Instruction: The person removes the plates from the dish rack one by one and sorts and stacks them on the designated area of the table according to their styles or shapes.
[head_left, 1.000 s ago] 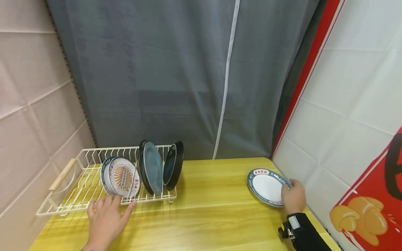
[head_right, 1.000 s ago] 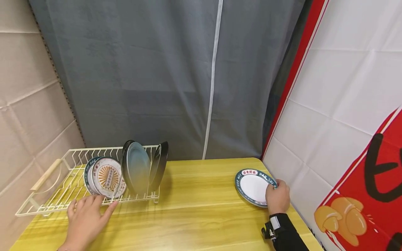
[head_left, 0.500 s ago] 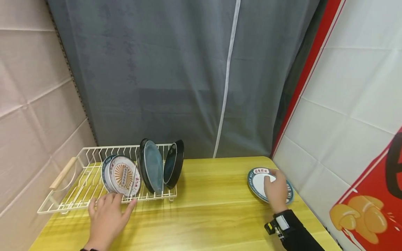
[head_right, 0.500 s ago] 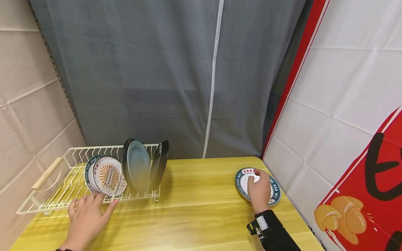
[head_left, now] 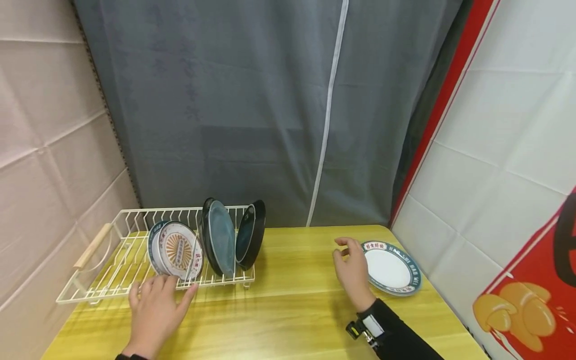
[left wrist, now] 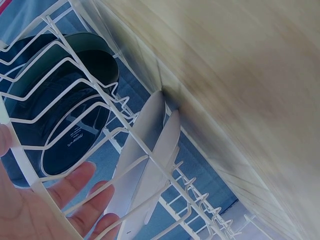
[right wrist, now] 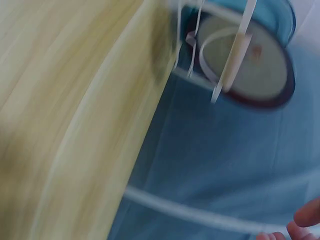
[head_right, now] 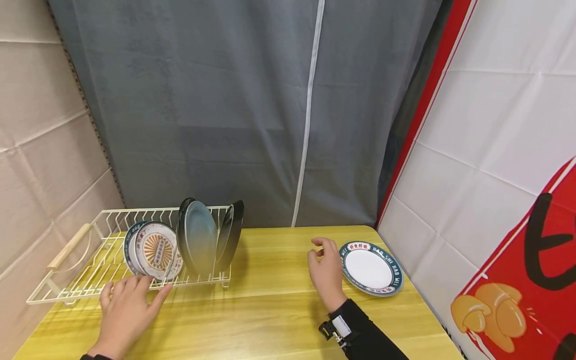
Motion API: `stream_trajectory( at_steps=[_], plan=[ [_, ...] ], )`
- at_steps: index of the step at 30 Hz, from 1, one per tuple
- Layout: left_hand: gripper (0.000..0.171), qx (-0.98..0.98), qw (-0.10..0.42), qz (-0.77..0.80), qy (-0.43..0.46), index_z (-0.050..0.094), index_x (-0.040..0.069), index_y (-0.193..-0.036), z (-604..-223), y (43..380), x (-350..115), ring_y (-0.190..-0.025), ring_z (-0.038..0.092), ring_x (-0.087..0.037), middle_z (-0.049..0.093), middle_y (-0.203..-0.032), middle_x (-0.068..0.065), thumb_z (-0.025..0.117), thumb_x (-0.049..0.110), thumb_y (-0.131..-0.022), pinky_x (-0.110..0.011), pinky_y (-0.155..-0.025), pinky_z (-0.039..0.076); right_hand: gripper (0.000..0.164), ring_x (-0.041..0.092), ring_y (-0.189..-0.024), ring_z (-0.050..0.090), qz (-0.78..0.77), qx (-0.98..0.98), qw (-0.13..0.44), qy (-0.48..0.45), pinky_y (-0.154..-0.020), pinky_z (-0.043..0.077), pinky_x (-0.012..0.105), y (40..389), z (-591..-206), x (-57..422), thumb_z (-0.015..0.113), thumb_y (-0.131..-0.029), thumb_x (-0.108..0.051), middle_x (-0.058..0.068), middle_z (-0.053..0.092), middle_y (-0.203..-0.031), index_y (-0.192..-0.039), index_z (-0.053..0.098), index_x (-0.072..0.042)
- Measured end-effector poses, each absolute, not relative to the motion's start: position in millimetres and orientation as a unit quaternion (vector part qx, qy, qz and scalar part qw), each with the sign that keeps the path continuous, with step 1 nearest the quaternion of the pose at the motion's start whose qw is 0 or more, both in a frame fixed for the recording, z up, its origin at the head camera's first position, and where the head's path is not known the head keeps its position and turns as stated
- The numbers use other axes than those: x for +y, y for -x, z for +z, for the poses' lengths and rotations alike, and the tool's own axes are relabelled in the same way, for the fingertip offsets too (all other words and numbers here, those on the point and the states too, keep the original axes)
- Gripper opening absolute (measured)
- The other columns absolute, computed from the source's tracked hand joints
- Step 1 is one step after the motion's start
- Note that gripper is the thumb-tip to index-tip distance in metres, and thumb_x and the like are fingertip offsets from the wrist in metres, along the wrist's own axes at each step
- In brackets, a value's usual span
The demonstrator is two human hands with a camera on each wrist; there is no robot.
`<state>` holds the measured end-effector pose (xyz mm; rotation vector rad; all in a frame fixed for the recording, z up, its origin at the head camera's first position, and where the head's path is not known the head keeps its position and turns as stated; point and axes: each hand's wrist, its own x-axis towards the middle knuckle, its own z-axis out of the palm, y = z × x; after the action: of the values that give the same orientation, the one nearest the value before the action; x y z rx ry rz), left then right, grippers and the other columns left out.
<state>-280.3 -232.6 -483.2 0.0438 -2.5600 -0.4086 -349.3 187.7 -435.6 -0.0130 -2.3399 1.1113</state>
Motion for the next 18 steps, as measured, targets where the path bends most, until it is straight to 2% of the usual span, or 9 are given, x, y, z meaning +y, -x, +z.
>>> stream_trajectory(
  at_steps=[6,10,18],
  plan=[
    [0.067,-0.950,0.273,-0.149,-0.017,0.060,0.001,-0.120,-484,280,-233,-0.118,0.042,-0.046,0.057,-0.124,-0.028,0.052,0.061,-0.092,-0.066,-0.112,0.008,0.020,0.015,-0.087,0.057,0.419,-0.871,0.245,-0.078,-0.068,0.048,0.022,343,-437,135,0.058,-0.091,-0.008,0.002,0.061,-0.110,-0.109,0.065,-0.014],
    [0.068,-0.951,0.271,-0.148,-0.018,0.060,0.001,-0.121,-483,280,-233,-0.118,0.042,-0.047,0.057,-0.124,-0.028,0.051,0.061,-0.092,-0.066,-0.112,0.008,0.017,0.016,-0.092,0.057,0.399,-0.874,0.237,-0.144,-0.074,0.052,0.027,338,-443,103,0.059,-0.093,-0.010,0.000,0.062,-0.110,-0.107,0.065,-0.017],
    [0.067,-0.951,0.271,-0.149,-0.019,0.060,0.002,-0.121,-482,280,-231,-0.119,0.043,-0.047,0.057,-0.124,-0.027,0.052,0.061,-0.091,-0.066,-0.112,0.009,0.013,0.014,-0.101,0.057,0.329,-0.876,0.255,-0.244,-0.087,0.051,0.033,333,-457,59,0.062,-0.092,-0.014,-0.003,0.064,-0.107,-0.103,0.066,-0.017]
  ],
)
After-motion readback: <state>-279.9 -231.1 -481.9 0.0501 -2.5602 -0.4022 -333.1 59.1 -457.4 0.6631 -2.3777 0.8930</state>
